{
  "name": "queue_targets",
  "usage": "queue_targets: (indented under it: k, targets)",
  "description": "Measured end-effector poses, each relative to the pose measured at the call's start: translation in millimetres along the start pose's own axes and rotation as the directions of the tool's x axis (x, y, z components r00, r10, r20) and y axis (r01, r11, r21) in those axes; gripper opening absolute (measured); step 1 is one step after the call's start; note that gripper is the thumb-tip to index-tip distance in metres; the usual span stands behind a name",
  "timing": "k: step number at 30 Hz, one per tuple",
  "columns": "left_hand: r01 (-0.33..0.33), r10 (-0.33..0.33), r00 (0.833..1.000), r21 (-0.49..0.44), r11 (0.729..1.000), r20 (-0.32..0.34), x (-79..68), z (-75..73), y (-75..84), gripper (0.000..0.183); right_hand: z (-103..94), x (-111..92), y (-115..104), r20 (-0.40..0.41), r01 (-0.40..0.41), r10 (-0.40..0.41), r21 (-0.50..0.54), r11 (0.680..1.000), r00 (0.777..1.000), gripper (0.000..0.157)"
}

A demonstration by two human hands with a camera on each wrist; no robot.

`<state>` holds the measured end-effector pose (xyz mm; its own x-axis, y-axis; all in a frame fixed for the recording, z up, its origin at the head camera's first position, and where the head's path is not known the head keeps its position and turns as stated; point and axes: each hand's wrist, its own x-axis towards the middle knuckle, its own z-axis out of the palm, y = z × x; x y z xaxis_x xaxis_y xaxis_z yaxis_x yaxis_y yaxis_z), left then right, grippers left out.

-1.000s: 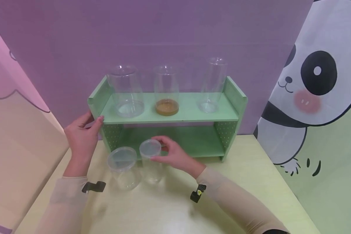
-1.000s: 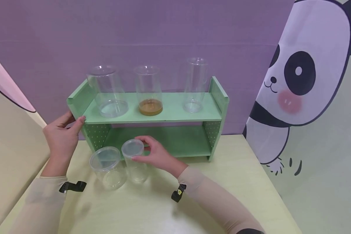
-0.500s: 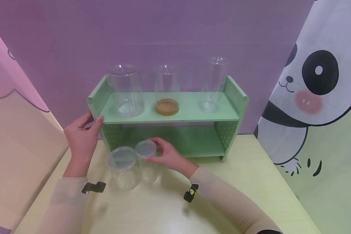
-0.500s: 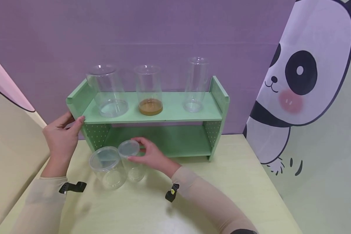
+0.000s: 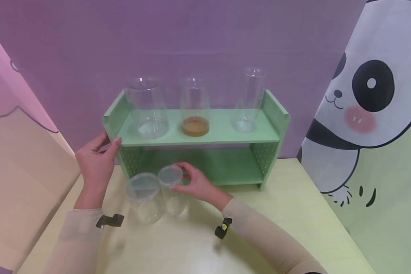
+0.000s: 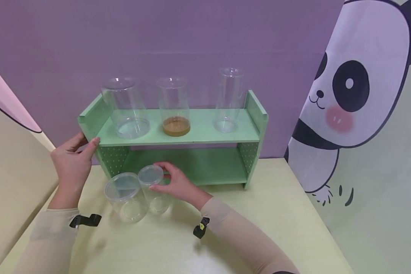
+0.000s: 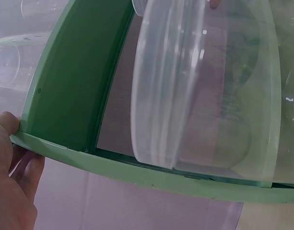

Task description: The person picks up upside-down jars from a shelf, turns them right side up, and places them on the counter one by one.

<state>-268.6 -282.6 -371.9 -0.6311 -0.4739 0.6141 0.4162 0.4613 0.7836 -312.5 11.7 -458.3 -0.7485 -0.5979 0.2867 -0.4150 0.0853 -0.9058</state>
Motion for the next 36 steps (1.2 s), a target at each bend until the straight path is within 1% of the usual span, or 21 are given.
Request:
queue_targets:
  k: [6, 9, 10, 12, 14, 16, 17, 19, 21, 22, 23, 24, 26, 27, 30, 31, 32, 33, 34, 36]
  targets:
    - [-0.006, 0.006, 1.000, -0.014, 1.000, 0.007, -0.2, 5.2, -2.6, 0.036, -5.8, -4, -3, 0.002, -0.049, 0.049, -0.036, 0.998, 0.999, 0.080]
    - [-0.011, 0.011, 1.000, -0.007, 1.000, 0.011, -0.2, 7.7, -3.1, 0.035, -11.9, -10, -6, -0.022, -0.047, 0.046, -0.043, 0.998, 0.999, 0.082]
    - [-0.014, 0.014, 1.000, -0.006, 1.000, 0.014, -0.2, 8.6, -3.0, 0.035, -15.1, -12, -7, -0.037, -0.031, 0.029, -0.051, 0.998, 0.999, 0.081]
    - [-0.015, 0.015, 1.000, -0.007, 1.000, 0.021, -0.3, 10.4, -2.3, 0.035, -23.3, -19, -10, -0.076, 0.029, -0.035, -0.072, 0.997, 0.997, 0.074]
    - [-0.020, 0.021, 0.999, -0.007, 1.000, 0.026, 0.1, 11.8, -0.8, 0.035, -33.8, -24, -14, -0.115, 0.127, -0.142, -0.129, 0.984, 0.983, 0.063]
    - [-0.017, 0.017, 0.999, -0.008, 1.000, 0.028, 0.7, 12.1, -0.1, 0.035, -45.8, -30, -21, -0.155, 0.228, -0.266, -0.226, 0.947, 0.951, 0.052]
    - [-0.015, 0.015, 0.999, -0.006, 1.000, 0.028, 0.6, 11.7, 0.9, 0.035, -52.5, -33, -26, -0.169, 0.271, -0.325, -0.277, 0.922, 0.931, 0.046]
    - [-0.003, 0.003, 1.000, 0.001, 1.000, 0.022, 1.0, 9.7, 0.7, 0.035, -66.5, -36, -38, -0.193, 0.331, -0.426, -0.385, 0.861, 0.884, 0.040]
    - [0.015, -0.015, 1.000, 0.003, 1.000, 0.013, 0.9, 5.9, -0.1, 0.035, -80.8, -39, -51, -0.212, 0.358, -0.496, -0.469, 0.807, 0.842, 0.037]
    - [0.020, -0.020, 1.000, 0.006, 1.000, 0.006, 0.6, 3.8, -0.4, 0.036, -87.9, -40, -58, -0.222, 0.362, -0.520, -0.500, 0.787, 0.825, 0.037]
    - [0.024, -0.024, 1.000, 0.009, 1.000, -0.002, 0.1, 1.5, -0.4, 0.036, -94.9, -41, -65, -0.234, 0.361, -0.538, -0.524, 0.771, 0.809, 0.036]
    - [0.032, -0.032, 0.999, 0.008, 0.999, -0.011, -0.1, -0.7, -0.9, 0.035, -101.4, -41, -71, -0.255, 0.353, -0.550, -0.542, 0.762, 0.795, 0.035]
    - [0.033, -0.033, 0.999, 0.004, 0.999, -0.026, -0.9, -4.0, -0.8, 0.035, -113.9, -41, -82, -0.308, 0.326, -0.560, -0.566, 0.758, 0.769, 0.034]
    - [0.033, -0.033, 0.999, 0.003, 0.999, -0.031, -1.1, -4.7, -1.1, 0.035, -120.3, -41, -86, -0.345, 0.302, -0.559, -0.575, 0.761, 0.754, 0.033]
    - [0.045, -0.045, 0.998, -0.006, 0.999, -0.031, -2.1, -4.3, -1.5, 0.035, -138.0, -42, -95, -0.465, 0.215, -0.538, -0.581, 0.785, 0.703, 0.033]
    - [0.043, -0.043, 0.999, -0.006, 0.999, -0.029, -2.2, -3.3, -2.1, 0.035, -143.6, -43, -96, -0.500, 0.182, -0.525, -0.582, 0.793, 0.688, 0.036]
    - [0.041, -0.042, 0.999, -0.006, 0.999, -0.027, -2.2, -2.1, -2.6, 0.035, -148.9, -43, -98, -0.532, 0.148, -0.507, -0.577, 0.803, 0.678, 0.039]
    - [0.042, -0.042, 0.999, -0.009, 0.999, -0.025, -2.5, -0.8, -2.7, 0.035, -153.8, -43, -99, -0.559, 0.117, -0.483, -0.565, 0.817, 0.674, 0.044]
    - [0.044, -0.044, 0.999, -0.012, 0.999, -0.023, -2.7, 0.5, -2.8, 0.035, -158.5, -44, -100, -0.581, 0.088, -0.456, -0.550, 0.830, 0.674, 0.050]
    - [0.038, -0.038, 0.999, -0.015, 0.999, -0.021, -2.7, 3.3, -2.9, 0.034, -167.5, -42, -102, -0.616, 0.030, -0.389, -0.509, 0.860, 0.685, 0.064]
